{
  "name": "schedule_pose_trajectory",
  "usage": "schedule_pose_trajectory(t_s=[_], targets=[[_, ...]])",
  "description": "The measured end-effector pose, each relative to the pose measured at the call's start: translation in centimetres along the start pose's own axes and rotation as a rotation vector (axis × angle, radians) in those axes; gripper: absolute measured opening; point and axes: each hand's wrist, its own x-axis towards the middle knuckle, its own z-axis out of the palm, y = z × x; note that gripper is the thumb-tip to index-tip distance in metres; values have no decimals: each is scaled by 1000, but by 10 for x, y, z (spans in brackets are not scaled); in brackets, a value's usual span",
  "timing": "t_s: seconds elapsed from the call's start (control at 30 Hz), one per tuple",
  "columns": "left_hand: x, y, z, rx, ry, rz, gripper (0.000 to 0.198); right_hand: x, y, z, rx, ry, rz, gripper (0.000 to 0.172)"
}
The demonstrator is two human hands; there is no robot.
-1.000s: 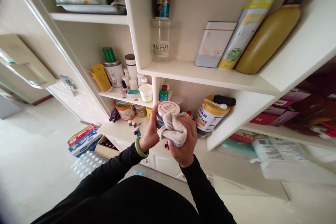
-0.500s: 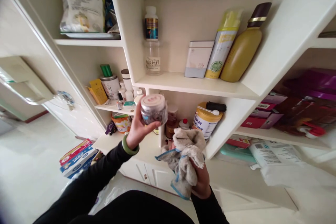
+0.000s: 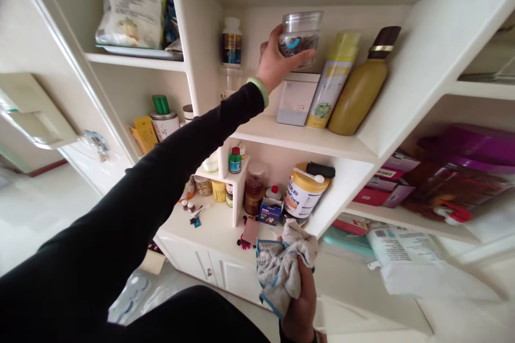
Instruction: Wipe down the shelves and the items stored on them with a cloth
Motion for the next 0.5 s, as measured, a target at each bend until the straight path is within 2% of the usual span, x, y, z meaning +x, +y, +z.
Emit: schedule_pose_trajectory(t_s=[0.1,0.2,0.37,0.5], targets=[[19,-8,24,-5,-59,-81,114,-3,2,-12,-86,176,-44,40],[33,-24,44,-43,-85,-59,114,-4,-1,-18,-140,212,-66,38],[46,-45,60,-12,-65,-5,94,-5,-14,-12,-129,180,-57,36],[49,-41,63,119,-70,33,104,-4,-20,-1,-100,156,-85,32]])
